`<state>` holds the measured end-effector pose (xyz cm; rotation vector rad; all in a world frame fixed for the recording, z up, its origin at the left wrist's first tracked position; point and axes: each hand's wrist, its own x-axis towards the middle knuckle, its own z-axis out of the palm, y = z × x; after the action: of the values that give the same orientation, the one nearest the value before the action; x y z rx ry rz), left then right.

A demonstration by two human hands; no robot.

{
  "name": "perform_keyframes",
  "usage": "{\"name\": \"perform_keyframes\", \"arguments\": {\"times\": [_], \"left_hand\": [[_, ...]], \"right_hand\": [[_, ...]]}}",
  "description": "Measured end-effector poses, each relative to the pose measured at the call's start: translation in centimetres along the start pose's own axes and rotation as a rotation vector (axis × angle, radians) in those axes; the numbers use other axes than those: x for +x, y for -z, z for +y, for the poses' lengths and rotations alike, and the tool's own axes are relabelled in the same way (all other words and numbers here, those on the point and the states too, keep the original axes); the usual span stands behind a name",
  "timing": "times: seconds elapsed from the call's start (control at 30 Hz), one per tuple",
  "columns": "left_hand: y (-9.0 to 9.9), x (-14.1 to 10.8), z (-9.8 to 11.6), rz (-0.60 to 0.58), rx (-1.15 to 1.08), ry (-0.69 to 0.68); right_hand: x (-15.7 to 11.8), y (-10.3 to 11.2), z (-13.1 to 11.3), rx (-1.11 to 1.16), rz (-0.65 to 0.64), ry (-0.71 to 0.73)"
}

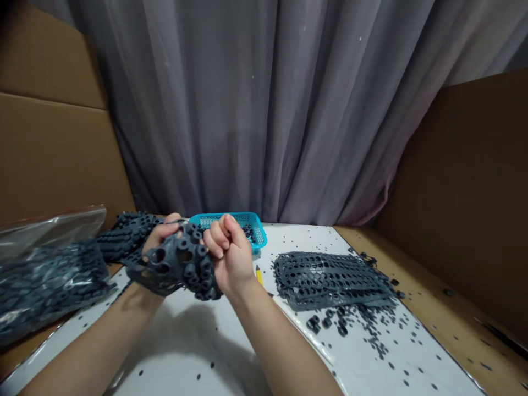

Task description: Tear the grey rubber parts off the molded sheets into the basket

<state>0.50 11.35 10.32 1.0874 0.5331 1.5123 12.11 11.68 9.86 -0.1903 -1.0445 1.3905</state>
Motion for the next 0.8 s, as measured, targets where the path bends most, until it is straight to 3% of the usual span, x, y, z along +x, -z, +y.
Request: {"name": "perform_keyframes", "arguments": {"times": [0.1, 0.2, 0.33, 0.5, 0.63, 0.7, 0.8], "left_hand": [[0.2, -0.4, -0.1, 0.019, -0.122, 0.031], [0.2, -1.1, -0.1, -0.020, -0.058, 0.056], [0.3, -1.5, 0.0, -0.097, 0.059, 0.030], [0.7, -1.1, 0.6, -0.277, 0.230, 0.037], [0.7, -1.0, 1.3, -0.369, 0.344, 0.048], [0.6, -1.3, 1.4, -0.365, 0.304, 0.105], [0.5, -1.7, 1.1, -0.279, 0.085, 0.173]], "right_hand": [[-0.1, 0.6, -0.6, -0.266, -0.086, 0.157], [-0.3, 1.2, -1.8, -0.707, -0.152, 0.249], [-0.5, 1.5, -3.1, -1.150, -0.334, 0.226], [-0.7, 1.4, -3.9, -1.344, -0.485, 0.195], [-0.7, 1.6, -4.0, -1.256, -0.540, 0.082], [-0.8, 1.5, -3.6, -1.017, -0.527, -0.016], [-1.1, 0.9, -2.4, -0.477, -0.454, -0.202]]}}
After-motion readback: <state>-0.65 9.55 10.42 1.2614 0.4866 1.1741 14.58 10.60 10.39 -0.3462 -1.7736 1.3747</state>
